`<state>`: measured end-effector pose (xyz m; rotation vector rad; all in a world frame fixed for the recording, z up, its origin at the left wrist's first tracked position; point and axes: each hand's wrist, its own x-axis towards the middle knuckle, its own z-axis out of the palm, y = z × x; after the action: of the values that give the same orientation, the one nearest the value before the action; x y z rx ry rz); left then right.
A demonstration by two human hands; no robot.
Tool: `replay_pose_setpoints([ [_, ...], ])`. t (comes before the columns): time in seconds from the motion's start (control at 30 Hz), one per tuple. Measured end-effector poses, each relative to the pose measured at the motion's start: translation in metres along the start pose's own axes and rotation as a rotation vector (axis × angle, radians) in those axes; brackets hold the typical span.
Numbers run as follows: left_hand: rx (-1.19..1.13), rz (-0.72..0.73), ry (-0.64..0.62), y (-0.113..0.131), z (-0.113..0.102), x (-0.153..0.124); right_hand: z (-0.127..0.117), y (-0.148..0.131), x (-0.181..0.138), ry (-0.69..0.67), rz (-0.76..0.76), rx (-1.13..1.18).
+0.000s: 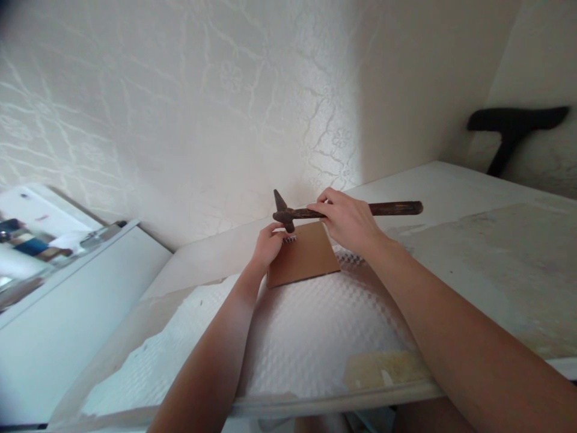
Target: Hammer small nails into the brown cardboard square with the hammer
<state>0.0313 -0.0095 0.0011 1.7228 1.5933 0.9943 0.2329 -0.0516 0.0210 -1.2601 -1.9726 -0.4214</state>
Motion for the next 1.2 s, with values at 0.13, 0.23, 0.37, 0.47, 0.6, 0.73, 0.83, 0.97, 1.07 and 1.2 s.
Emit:
replay_pose_setpoints([
  [0.13,0.005,-0.029,-0.006,0.0007,-0.0003,-0.0007,-0.0003,0.0004,0.0005,-0.004,0.018,0.0],
  [0.23,0.023,0.006,0.002,0.0001,-0.0003,0.0,0.0006,0.0007,0.0005,-0.039,-0.003,0.007],
  [0.37,0.024,-0.03,0.002,0.0004,-0.0004,-0.0002,-0.0002,0.0012,0.0006,0.002,0.024,0.011],
  [0.47,0.02,-0.032,0.001,0.0011,-0.0003,-0.0009,-0.0005,0.0018,0.0003,0.002,0.029,0.009],
  [0.6,0.023,-0.006,0.002,0.0026,-0.0003,-0.0016,0.0002,0.0019,0.0,-0.044,-0.008,0.004],
  [0.73,0.012,-0.037,-0.006,0.0038,-0.0008,-0.0027,-0.0014,0.0006,0.0008,0.009,0.02,0.01],
  [0.83,0.029,-0.024,-0.005,0.0032,-0.0009,-0.002,-0.0023,-0.0004,0.0009,-0.001,0.025,0.019],
  [0.97,0.051,0.006,0.005,0.0022,-0.0006,-0.0007,-0.0018,-0.0001,0.0006,-0.054,-0.017,0.021],
  [1.07,0.015,-0.028,-0.01,0.0027,-0.0005,-0.0013,-0.001,0.0011,0.0006,-0.014,0.0,0.028],
  [1.2,0.019,-0.012,-0.002,0.003,-0.0005,-0.0019,0.0006,0.0022,0.0003,-0.034,-0.007,0.028],
])
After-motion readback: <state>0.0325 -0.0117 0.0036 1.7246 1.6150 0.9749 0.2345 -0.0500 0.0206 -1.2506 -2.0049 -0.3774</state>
